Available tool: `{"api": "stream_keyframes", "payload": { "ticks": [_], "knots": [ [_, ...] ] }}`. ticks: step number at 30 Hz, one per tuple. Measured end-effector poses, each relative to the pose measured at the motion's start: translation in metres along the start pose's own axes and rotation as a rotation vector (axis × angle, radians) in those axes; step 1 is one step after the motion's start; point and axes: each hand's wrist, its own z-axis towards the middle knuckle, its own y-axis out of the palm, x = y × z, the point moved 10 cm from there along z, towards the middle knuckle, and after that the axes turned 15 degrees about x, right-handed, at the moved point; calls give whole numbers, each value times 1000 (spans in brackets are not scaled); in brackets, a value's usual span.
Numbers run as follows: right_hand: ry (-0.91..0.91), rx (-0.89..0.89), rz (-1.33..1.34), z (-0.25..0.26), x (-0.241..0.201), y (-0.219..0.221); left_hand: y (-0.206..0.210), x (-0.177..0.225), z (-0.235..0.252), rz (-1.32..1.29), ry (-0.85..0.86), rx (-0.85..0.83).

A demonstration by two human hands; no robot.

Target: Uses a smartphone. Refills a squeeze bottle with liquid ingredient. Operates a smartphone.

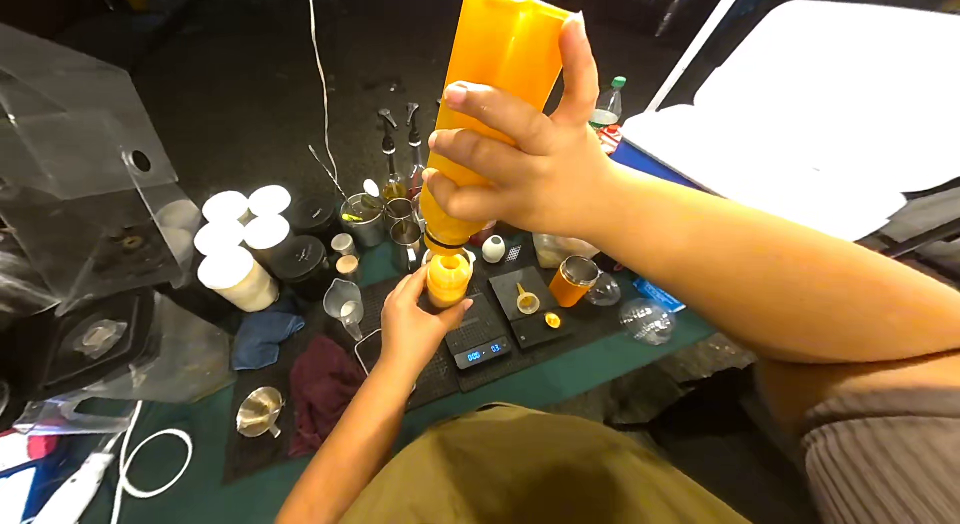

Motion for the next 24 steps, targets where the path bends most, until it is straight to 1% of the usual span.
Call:
{"api": "stream_keyframes", "payload": {
  "ticks": [6,11,24],
  "knots": [
    [-24,59,-45,-8,16,-12,13,14,3,21,-7,21],
    [-24,100,-10,-15,32,-22,23,27,5,34,-14,55],
    [-36,115,21,-32,52,-36,51,37,1,44,-26,79]
  ]
}}
